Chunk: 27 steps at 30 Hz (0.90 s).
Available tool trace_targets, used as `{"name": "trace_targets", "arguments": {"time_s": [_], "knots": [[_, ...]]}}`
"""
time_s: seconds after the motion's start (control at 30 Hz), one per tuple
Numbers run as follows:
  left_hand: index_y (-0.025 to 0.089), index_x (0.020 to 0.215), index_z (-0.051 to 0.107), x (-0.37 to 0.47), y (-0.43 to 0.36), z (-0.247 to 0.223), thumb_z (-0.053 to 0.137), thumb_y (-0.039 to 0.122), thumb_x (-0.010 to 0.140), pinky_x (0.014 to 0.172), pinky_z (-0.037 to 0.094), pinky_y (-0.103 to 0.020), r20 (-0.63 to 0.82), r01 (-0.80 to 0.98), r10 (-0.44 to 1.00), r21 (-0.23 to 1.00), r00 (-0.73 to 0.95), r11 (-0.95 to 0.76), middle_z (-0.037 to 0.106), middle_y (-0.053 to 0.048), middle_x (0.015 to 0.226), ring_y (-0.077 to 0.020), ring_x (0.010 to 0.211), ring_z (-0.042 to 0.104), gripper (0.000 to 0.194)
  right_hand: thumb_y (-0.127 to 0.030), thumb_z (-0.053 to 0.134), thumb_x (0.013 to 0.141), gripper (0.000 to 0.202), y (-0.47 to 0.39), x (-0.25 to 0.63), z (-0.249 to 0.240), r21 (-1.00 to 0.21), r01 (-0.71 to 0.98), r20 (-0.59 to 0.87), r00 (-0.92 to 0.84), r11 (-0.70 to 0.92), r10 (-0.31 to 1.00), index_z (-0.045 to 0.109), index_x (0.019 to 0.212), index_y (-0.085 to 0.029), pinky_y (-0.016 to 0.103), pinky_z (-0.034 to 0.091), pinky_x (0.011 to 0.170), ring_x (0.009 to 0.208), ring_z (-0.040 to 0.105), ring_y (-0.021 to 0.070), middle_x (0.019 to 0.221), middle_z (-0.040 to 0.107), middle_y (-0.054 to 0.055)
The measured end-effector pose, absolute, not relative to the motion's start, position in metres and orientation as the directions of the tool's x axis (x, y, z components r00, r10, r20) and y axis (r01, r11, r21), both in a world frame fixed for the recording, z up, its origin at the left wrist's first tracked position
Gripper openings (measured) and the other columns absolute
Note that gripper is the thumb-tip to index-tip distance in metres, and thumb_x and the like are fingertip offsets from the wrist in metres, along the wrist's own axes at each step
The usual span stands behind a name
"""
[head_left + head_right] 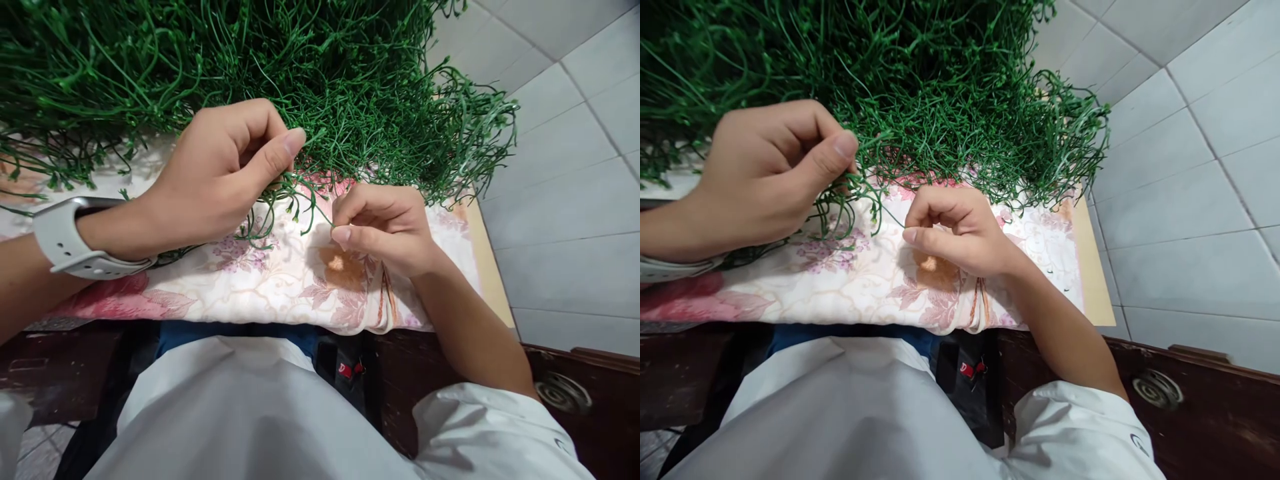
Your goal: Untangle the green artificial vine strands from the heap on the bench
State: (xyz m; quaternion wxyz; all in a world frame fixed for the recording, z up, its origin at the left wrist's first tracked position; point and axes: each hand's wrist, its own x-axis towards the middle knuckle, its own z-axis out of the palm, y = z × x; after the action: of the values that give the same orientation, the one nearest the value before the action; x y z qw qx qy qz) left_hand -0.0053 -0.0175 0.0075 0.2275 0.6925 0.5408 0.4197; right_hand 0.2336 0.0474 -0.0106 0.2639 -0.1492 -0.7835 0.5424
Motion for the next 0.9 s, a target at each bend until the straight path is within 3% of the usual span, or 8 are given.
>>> {"name": "trace_targets", "arguments": {"time_s": [0.2, 0.33, 0.5, 0.63, 0.77, 0.9], "knots": [[0.022, 0.080, 0.052, -0.004, -0.018, 0.007, 0.055, 0.048, 0.107, 0.077, 0.041, -0.032, 0.340, 0.479, 0.939, 0.816, 0.056, -0.324, 0.052, 0.001, 0.078, -0.0115, 0.078, 0.046, 0.037, -0.029, 0.081, 0.094, 0.026, 0.047, 0.235, -0.009, -0.945, -0.056, 0.219, -0.839, 0.322, 0.498, 0.066, 0.076, -0.016, 0.024, 0.036, 0.052, 0.054, 0.050, 0.0074, 0.064, 0.058, -0.003], [0.022, 0.081, 0.054, -0.007, -0.018, 0.010, 0.055, 0.043, 0.108, 0.071, 0.037, -0.031, 0.334, 0.530, 0.937, 0.779, 0.104, -0.337, 0.048, 0.003, 0.073, -0.0101, 0.073, 0.041, 0.034, -0.026, 0.076, 0.098, 0.023, 0.045, 0.235, -0.008, -0.943, -0.075, 0.226, -0.861, 0.326, 0.455, 0.067, 0.080, -0.015, 0.023, 0.039, 0.055, 0.058, 0.054, 0.0077, 0.069, 0.062, -0.002], [0.021, 0.082, 0.058, -0.006, -0.019, 0.009, 0.062, 0.038, 0.103, 0.063, 0.031, -0.032, 0.336, 0.426, 0.915, 0.811, 0.222, -0.401, 0.046, 0.004, 0.068, -0.0092, 0.065, 0.037, 0.027, -0.043, 0.060, 0.109, 0.032, 0.045, 0.233, -0.014, -0.882, -0.070, 0.340, -0.777, 0.466, 0.529, 0.073, 0.093, -0.018, 0.026, 0.047, 0.070, 0.074, 0.059, 0.0120, 0.082, 0.065, 0.002], [0.022, 0.083, 0.057, -0.003, -0.021, 0.009, 0.059, 0.037, 0.103, 0.062, 0.032, -0.030, 0.257, 0.480, 0.925, 0.797, 0.280, -0.367, 0.049, 0.003, 0.067, -0.0110, 0.065, 0.042, 0.025, -0.054, 0.065, 0.104, 0.036, 0.047, 0.230, -0.020, -0.880, 0.000, 0.313, -0.754, 0.475, 0.578, 0.074, 0.102, -0.019, 0.028, 0.050, 0.072, 0.078, 0.060, 0.0146, 0.089, 0.068, 0.003], [0.021, 0.087, 0.059, -0.003, -0.020, 0.007, 0.059, 0.040, 0.102, 0.061, 0.034, -0.028, 0.222, 0.516, 0.921, 0.775, 0.319, -0.365, 0.054, 0.002, 0.069, -0.0116, 0.066, 0.046, 0.024, -0.040, 0.075, 0.100, 0.025, 0.046, 0.225, -0.024, -0.851, -0.060, 0.337, -0.825, 0.522, 0.454, 0.075, 0.099, -0.015, 0.023, 0.048, 0.067, 0.073, 0.061, 0.0110, 0.087, 0.071, 0.003], [0.021, 0.091, 0.059, -0.004, -0.019, 0.003, 0.062, 0.041, 0.102, 0.061, 0.036, -0.028, 0.238, 0.442, 0.921, 0.822, 0.309, -0.360, 0.055, 0.003, 0.072, -0.0104, 0.066, 0.045, 0.023, -0.028, 0.076, 0.100, 0.017, 0.042, 0.223, -0.022, -0.842, -0.090, 0.335, -0.859, 0.532, 0.386, 0.073, 0.092, -0.013, 0.021, 0.049, 0.067, 0.072, 0.062, 0.0101, 0.079, 0.069, 0.002]]}}
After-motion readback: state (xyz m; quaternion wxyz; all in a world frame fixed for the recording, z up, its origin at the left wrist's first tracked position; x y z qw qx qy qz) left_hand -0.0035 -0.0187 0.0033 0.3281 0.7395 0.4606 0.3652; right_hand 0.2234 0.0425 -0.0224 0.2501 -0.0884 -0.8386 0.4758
